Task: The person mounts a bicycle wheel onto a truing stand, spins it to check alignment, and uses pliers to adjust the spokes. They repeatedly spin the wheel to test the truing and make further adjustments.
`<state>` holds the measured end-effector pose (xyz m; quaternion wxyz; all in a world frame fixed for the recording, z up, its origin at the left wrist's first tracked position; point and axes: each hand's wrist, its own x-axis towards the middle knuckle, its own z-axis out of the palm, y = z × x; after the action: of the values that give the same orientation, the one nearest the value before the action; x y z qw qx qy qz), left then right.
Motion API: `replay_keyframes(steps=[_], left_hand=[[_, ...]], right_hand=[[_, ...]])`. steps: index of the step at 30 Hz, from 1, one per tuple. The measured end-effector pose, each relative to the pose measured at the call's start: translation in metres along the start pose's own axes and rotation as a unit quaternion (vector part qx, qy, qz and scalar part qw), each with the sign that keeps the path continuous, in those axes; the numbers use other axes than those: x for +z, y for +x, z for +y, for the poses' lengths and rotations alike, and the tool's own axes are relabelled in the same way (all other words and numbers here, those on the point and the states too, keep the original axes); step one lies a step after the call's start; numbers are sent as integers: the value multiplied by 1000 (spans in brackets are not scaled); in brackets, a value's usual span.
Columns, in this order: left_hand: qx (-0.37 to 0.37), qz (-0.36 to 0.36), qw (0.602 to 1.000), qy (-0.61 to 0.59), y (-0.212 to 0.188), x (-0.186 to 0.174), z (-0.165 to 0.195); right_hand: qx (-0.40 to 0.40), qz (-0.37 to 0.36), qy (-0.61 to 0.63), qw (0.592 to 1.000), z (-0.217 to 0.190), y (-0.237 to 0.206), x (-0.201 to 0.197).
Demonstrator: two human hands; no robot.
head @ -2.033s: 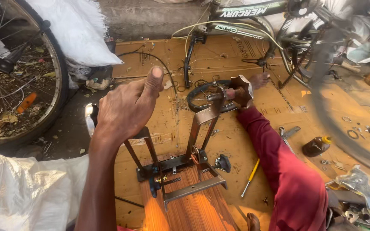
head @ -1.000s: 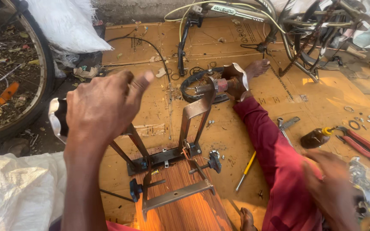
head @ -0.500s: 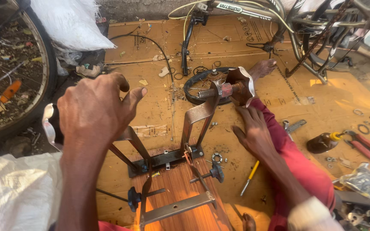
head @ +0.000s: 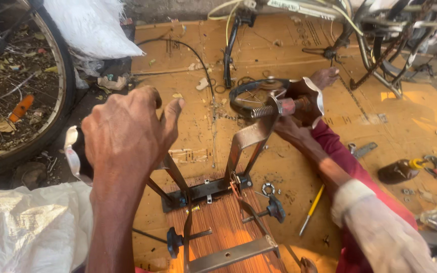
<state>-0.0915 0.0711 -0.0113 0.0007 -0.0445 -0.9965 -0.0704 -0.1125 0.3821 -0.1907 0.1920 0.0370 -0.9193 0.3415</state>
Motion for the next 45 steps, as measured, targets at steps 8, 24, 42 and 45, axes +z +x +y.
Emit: replay_keyframes(steps=[8, 24, 42, 45], left_hand=[[-13, -30, 999, 24, -1, -7, 5], [19, 62, 997, 48, -11, 3, 4], [-1, 39, 997, 69, -10, 6, 1], [-16, 11, 999, 50, -9, 3, -1]], right_hand=[[251, 193, 545, 777, -12, -33, -100], [376, 202, 464, 776, -42, -189, -69], [341, 214, 348, 846, -43, -220, -61], [352, 207, 343, 846, -38, -228, -60]])
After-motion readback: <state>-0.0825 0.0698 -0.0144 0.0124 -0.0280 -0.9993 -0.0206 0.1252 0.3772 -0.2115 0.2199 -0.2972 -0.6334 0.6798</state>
